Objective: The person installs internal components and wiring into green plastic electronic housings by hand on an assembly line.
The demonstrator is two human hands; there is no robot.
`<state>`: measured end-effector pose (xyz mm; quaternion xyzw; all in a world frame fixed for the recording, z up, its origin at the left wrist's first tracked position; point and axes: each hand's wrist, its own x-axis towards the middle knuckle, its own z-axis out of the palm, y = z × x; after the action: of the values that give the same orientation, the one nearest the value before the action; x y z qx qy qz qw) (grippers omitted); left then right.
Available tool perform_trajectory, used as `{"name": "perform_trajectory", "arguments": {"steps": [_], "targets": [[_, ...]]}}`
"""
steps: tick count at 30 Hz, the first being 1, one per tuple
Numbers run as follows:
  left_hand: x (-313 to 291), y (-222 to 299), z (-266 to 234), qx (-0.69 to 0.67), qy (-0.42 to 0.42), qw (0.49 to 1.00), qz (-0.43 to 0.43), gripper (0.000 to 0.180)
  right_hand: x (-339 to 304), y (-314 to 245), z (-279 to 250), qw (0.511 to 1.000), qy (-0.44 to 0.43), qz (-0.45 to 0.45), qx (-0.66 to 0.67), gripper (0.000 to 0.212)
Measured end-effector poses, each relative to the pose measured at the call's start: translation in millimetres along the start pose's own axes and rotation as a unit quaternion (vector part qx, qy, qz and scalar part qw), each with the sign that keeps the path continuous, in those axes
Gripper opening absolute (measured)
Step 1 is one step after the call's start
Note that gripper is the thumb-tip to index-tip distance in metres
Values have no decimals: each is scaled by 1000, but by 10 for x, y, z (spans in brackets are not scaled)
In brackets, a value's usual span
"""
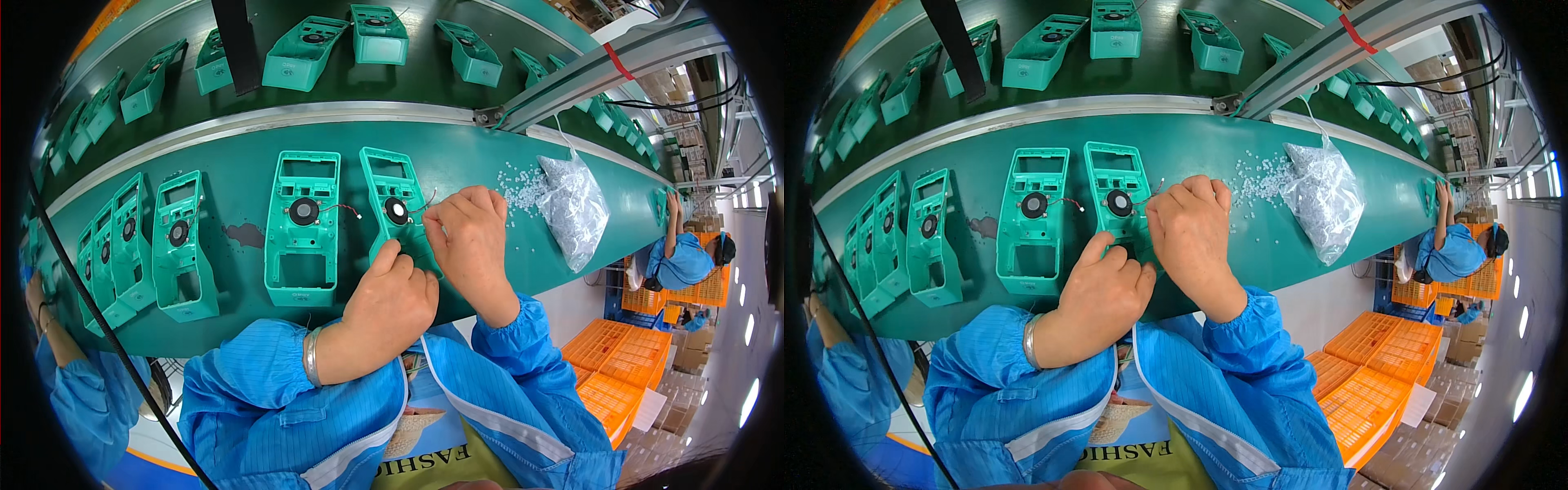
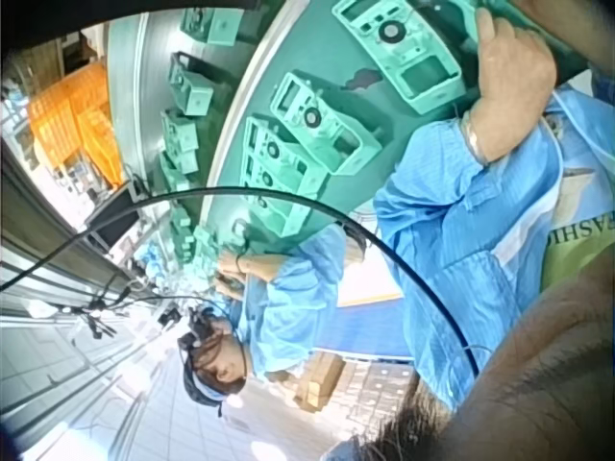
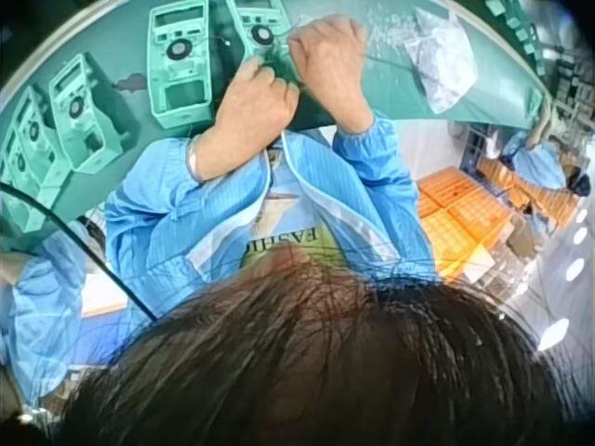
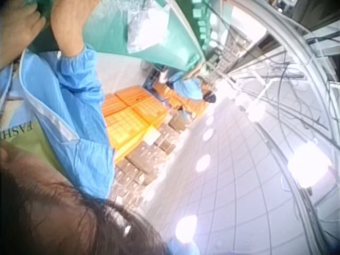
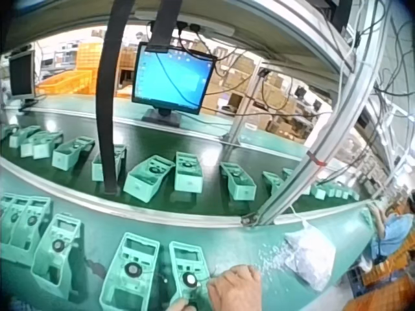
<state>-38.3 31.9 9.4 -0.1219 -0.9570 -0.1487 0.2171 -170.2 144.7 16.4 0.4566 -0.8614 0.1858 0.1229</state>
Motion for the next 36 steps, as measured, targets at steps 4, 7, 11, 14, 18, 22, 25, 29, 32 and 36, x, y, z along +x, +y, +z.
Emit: {"name": "perform_trajectory", "arguments": {"steps": [4,7,11,14,18,22,25,29,32,36], "targets": [[-7,20,3,0,-2,1000,-5,7,-24,25,2,1000,1,8,17,10],[2,21,-5,-6,4,1000,-10,7,-33,70,5,999,-12,17,37,4],[2,3,-28,-6,6,1000,0,7,-21,107,-22,997,-34,33,66,2],[-1,-2,-57,-4,-36,999,-4,14,2,118,-51,995,-48,37,75,2],[-14,-10,-44,-2,-37,999,-1,12,45,114,-97,995,-62,22,71,3],[-7,0,-57,-8,-44,999,-5,9,52,105,-103,997,-60,-4,46,4],[-16,-4,-22,-2,-31,1000,-3,6,66,78,-98,998,-58,-28,14,5],[-19,-11,-17,4,-20,1000,-2,3,85,91,-79,993,-70,-80,-46,8],[-9,-20,-38,-1,-30,1000,-5,4,80,83,-91,993,-62,-84,-51,7],[-13,-25,-50,1,-36,999,-3,4,50,67,-94,998,-20,-66,-10,7]]}}
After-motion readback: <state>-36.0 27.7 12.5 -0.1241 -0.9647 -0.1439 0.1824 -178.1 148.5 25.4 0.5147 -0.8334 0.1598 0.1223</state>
